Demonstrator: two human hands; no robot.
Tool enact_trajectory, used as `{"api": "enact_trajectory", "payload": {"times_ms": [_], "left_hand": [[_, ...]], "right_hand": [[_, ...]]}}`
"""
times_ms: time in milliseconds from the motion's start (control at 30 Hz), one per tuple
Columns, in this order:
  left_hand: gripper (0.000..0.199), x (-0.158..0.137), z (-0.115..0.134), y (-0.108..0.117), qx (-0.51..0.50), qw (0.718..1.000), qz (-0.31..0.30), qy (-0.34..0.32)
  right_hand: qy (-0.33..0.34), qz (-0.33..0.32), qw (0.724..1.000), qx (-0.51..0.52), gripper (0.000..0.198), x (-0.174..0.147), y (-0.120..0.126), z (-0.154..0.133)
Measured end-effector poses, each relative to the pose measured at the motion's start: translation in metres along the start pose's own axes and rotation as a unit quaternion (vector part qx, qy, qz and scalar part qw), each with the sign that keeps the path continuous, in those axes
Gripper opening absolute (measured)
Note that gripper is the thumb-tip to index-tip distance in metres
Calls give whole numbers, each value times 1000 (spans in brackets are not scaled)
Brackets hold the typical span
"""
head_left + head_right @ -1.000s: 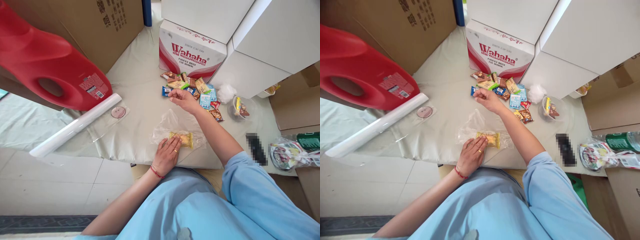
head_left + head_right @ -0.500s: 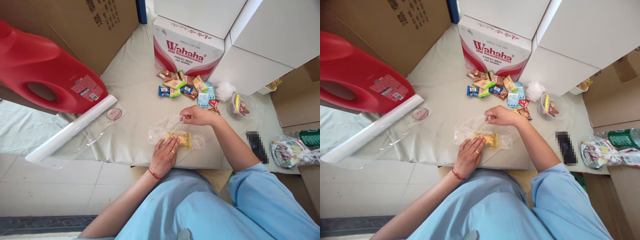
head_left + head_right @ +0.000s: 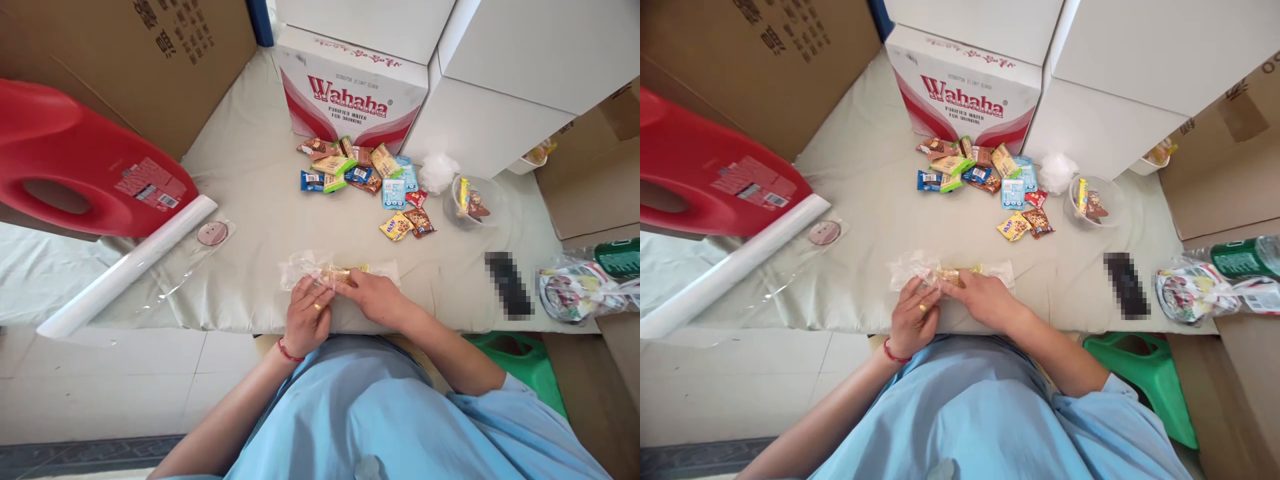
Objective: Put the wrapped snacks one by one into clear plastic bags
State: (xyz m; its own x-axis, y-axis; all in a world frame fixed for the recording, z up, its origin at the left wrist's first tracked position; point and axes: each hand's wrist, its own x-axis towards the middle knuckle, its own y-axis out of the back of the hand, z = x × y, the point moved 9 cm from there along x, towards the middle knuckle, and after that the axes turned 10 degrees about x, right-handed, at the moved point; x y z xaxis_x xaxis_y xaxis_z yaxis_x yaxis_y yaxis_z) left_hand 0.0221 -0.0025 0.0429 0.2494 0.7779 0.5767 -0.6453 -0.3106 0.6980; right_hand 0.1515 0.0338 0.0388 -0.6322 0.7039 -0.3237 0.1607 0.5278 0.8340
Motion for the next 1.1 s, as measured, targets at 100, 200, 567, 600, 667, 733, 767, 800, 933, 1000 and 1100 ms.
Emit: {"api": "enact_trajectory", "payload": {"times_ms": [100, 200, 567, 600, 667, 733, 767, 800, 933, 1000, 1100], "left_hand": [[33, 4, -17, 20, -27, 995, 42, 85], [22, 15, -20, 46, 21, 982, 108, 154], [21, 36, -17, 7, 125, 988, -79, 53], [20, 25, -30, 9, 135, 985, -84, 73], [17, 4, -53, 15, 143, 978, -96, 120], [25, -14, -74, 27, 148, 965, -80, 199], [35, -20, -83, 32, 146, 958, -69, 239], [43, -25, -89, 36, 139, 951, -56, 272], [42, -19, -99, 28, 87, 939, -53, 328], [31, -10, -99, 20, 76, 935, -74, 339], [28, 3, -87, 15, 5, 927, -88, 366]], "right_hand": [[-27, 7, 1000, -8, 57, 0, -2, -3], [-41, 19, 999, -2, 57, 3, 1, -11], [-21, 39, 993, 105, 52, -2, 1, -7], [5, 49, 989, 138, 58, -7, 2, -5], [50, 68, 974, 209, 62, -17, 4, -1], [76, 85, 958, 262, 55, -24, 4, 3], [80, 94, 953, 276, 51, -26, 4, 6], [81, 103, 950, 283, 48, -27, 3, 8], [75, 126, 948, 283, 42, -24, 0, 12], [68, 126, 950, 277, 41, -21, -1, 13], [52, 120, 956, 264, 41, -18, -2, 13]]}}
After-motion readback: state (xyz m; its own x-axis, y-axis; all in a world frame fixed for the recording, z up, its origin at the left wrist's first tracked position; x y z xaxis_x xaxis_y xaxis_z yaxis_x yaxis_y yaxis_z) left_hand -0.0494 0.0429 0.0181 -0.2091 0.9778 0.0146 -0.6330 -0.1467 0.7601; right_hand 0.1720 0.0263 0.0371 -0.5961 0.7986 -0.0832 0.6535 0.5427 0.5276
